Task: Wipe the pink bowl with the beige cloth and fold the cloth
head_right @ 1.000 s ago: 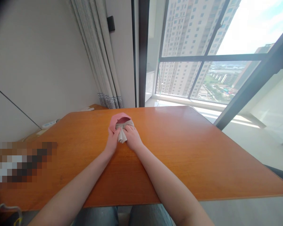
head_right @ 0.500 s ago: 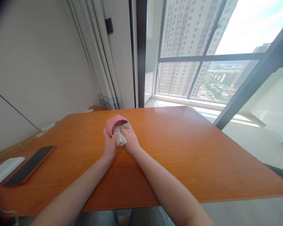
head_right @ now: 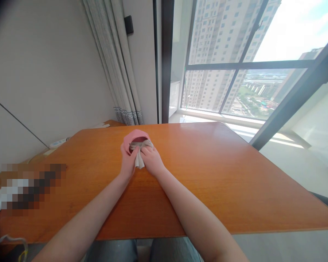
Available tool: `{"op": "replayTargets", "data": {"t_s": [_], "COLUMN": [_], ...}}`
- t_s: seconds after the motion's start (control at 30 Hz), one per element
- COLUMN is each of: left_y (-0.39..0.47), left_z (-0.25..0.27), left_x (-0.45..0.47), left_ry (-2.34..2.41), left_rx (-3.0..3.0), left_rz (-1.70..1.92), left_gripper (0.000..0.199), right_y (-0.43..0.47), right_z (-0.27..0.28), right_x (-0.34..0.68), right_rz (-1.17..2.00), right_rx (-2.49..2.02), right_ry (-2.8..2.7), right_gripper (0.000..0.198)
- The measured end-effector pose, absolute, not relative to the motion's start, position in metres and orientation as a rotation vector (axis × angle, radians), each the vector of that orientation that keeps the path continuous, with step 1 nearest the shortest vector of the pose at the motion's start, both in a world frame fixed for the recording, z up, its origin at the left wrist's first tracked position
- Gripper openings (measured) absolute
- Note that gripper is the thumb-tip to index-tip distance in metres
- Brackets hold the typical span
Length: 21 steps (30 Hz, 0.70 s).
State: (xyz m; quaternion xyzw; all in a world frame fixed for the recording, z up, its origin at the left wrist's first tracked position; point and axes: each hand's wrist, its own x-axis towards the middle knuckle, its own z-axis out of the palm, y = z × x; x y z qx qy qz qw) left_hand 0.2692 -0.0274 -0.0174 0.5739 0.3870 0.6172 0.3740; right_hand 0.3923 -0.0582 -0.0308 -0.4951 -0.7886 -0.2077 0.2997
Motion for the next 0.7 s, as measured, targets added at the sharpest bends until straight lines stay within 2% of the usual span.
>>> {"op": "replayTargets", "data": {"t_s": [0.2, 0.3, 0.4, 0.53, 0.7], "left_y": [-0.018, -0.015, -0.019, -0.022, -0.003], "left_z": [-0.008, 0.004, -0.001, -0.026, -0.040], "left_x": [0.257, 0.245, 0.252, 0.271, 0.263], "left_ry": [1.207, 1.168, 1.042, 0.901, 1.033], "left_rx": [1.651, 1.924, 1.806, 1.377, 1.437], "left_rz": [1.389, 1.230, 1.326, 1.393, 1.396], "left_gripper": [0.025, 0.034, 0.053, 0.041, 0.031], "right_y": [-0.053, -0.050, -0.051, -0.054, -0.053], "right_z": [-0.034, -0.036, -0.038, -0.036, -0.031], "right_x": [0.392, 0.396, 0.399, 0.398, 0.398], "right_rz": [-0.494, -0.523, -0.499, -0.482, -0.357], "right_rx": [-1.333, -1.319, -1.345, -1.382, -1.278], "right_ry": [-2.092, -2.111, -2.086, -2.000, -2.092], "right_gripper": [0.018, 0.019, 0.016, 0.015, 0.015]}}
